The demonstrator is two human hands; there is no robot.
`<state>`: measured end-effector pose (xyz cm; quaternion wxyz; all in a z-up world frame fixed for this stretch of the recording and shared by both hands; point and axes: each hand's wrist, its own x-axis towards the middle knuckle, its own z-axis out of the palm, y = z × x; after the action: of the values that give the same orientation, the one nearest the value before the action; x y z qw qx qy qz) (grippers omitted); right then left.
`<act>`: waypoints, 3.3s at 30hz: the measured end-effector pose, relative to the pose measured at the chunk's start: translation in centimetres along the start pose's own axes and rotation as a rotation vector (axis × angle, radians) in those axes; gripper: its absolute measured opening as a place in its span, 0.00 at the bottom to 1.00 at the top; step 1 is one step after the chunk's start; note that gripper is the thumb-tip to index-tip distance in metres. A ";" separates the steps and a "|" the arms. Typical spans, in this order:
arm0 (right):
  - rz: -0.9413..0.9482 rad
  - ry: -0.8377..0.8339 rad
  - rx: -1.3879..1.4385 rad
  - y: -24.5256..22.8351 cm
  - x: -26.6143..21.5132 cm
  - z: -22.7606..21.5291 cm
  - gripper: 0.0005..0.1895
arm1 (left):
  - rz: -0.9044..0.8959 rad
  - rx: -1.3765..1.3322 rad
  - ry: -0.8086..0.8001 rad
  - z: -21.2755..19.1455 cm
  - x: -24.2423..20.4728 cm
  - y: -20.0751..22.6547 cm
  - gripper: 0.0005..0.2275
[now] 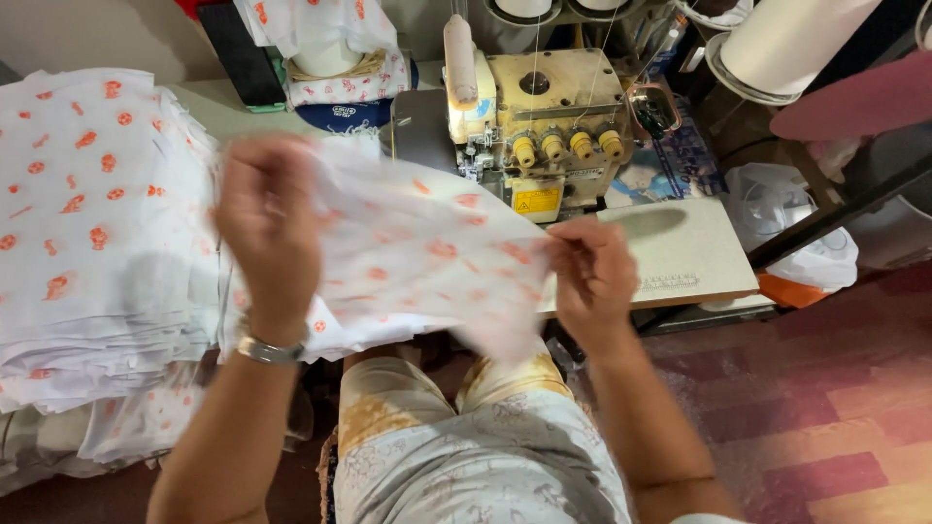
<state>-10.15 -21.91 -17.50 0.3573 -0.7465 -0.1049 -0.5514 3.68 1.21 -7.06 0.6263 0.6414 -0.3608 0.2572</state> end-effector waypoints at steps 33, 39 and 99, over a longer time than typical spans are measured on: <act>0.735 -0.361 0.208 -3.5 -9.9 2.7 0.05 | 0.299 0.223 -0.328 5.5 0.4 -11.5 0.12; 0.422 -0.293 -0.047 0.5 -12.1 3.4 0.14 | -0.037 0.219 -0.596 11.1 -2.1 -18.5 0.02; 1.186 0.318 0.532 4.3 -9.6 10.0 0.16 | -0.119 0.364 -0.612 10.9 -3.6 -15.3 0.02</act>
<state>-3.84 -16.26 -29.32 0.7830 -0.4738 0.2447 -0.3202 12.24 -9.75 -20.23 0.3788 0.8095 -0.4420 0.0764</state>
